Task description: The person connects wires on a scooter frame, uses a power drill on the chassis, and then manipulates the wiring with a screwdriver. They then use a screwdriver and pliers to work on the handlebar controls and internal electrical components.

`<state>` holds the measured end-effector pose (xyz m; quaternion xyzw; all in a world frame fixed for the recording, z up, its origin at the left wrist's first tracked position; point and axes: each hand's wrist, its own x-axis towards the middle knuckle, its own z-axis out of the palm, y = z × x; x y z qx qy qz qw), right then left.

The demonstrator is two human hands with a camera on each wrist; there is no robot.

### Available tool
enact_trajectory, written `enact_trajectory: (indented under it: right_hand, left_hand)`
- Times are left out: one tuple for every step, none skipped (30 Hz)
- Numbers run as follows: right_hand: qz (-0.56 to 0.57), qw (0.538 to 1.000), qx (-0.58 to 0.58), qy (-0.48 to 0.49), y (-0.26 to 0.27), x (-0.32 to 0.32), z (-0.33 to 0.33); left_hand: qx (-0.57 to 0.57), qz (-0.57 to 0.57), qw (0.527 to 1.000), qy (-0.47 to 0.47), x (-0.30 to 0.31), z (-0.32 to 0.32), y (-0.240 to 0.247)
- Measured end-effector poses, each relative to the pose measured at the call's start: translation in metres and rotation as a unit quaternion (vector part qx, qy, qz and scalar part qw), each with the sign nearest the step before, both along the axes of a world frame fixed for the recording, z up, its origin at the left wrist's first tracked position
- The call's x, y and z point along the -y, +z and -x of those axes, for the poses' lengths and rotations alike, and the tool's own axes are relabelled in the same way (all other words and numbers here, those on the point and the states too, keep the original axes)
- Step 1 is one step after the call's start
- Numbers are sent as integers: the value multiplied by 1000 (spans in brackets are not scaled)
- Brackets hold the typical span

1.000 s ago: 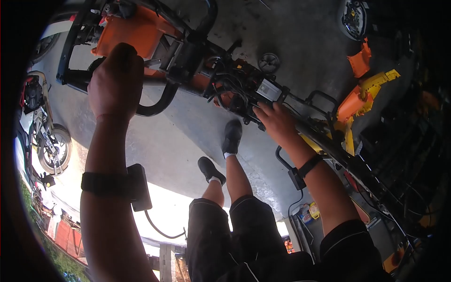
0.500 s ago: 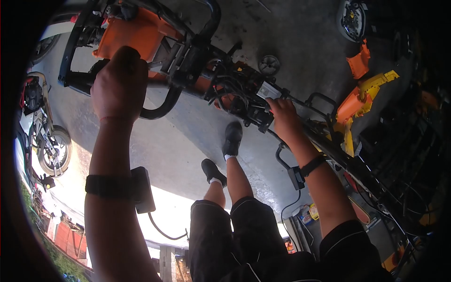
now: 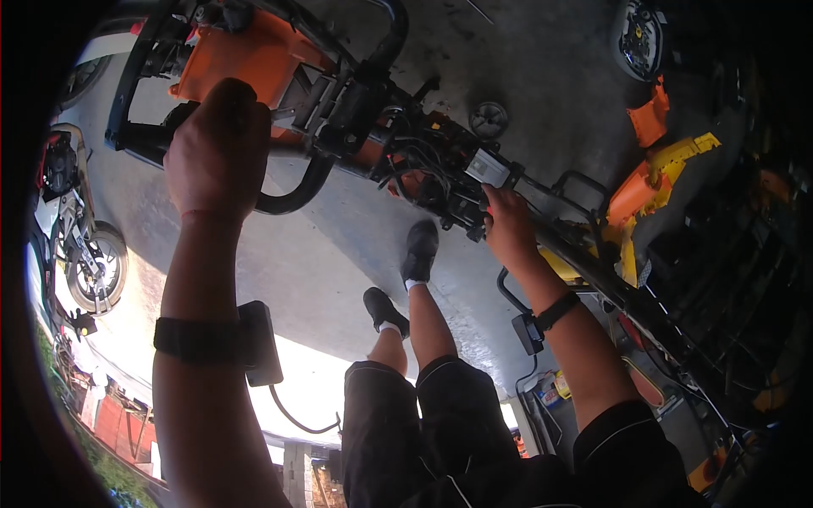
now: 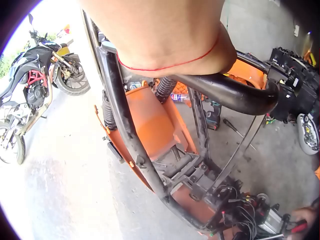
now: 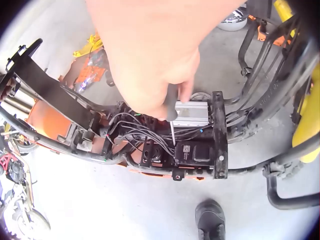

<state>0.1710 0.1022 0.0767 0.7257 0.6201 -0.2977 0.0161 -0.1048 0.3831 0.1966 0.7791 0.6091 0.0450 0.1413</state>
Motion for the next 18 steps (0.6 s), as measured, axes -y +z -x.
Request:
enact_trajectory:
  right_hand:
    - [20,995,14,-94,-5,5,5]
    - [40,981,28,-187,-8,8,8]
    - [40,981,28,-187,-10,9,5]
    - [147,970,0,-194,-13,8,-1]
    - [253,947,-28,-198,-12,6,-4]
    - [251,947,-28,-197,-10,7,-2]
    - [149,976,-23,-156,-4,13,1]
    - [45,992,-17,-113,1,18,3]
    - [45,992,-16,-113,3,24,4]
    - [28,993,8,-117,2,31,4]
    - [10,992,31,-121,4,35,6]
    - [10,992,32,-120,7,39,7]
    - [32,978,-35,-204,9,42,9]
    - [54,952,-102,-285,13,43,11]
    - [55,951,-102,-285,16,42,13]
    - [42,956,-83,-277,20,43,16]
    - [30,961,-64,-269,22,43,19]
    - [32,960,-66,-270,22,45,22]
  left_hand:
    - [0,-3,1000,-3,0,0,0]
    - [0,-3,1000,-3,1,0,0]
    - [2,0,1000,4,1,-1,1]
    - [3,1,1000,12,1,-2,2]
    - [2,0,1000,13,1,-1,2]
    - [-5,1,1000,16,1,-1,1]
    - [-11,1,1000,18,0,-1,1]
    - [-10,1,1000,18,0,-2,1]
    - [-7,7,1000,24,1,-3,2]
    - [-5,15,999,29,1,-3,2]
    - [-4,15,999,30,1,-3,2]
    - [-1,10,1000,27,1,-2,2]
    - [3,5,1000,23,1,-2,1]
    - [3,5,1000,24,1,-2,1]
    - [11,-2,1000,21,1,-2,1]
    - [18,-8,1000,18,1,-1,1]
    - [16,-6,1000,18,2,-1,2]
    - [9,5,1000,12,2,-1,4]
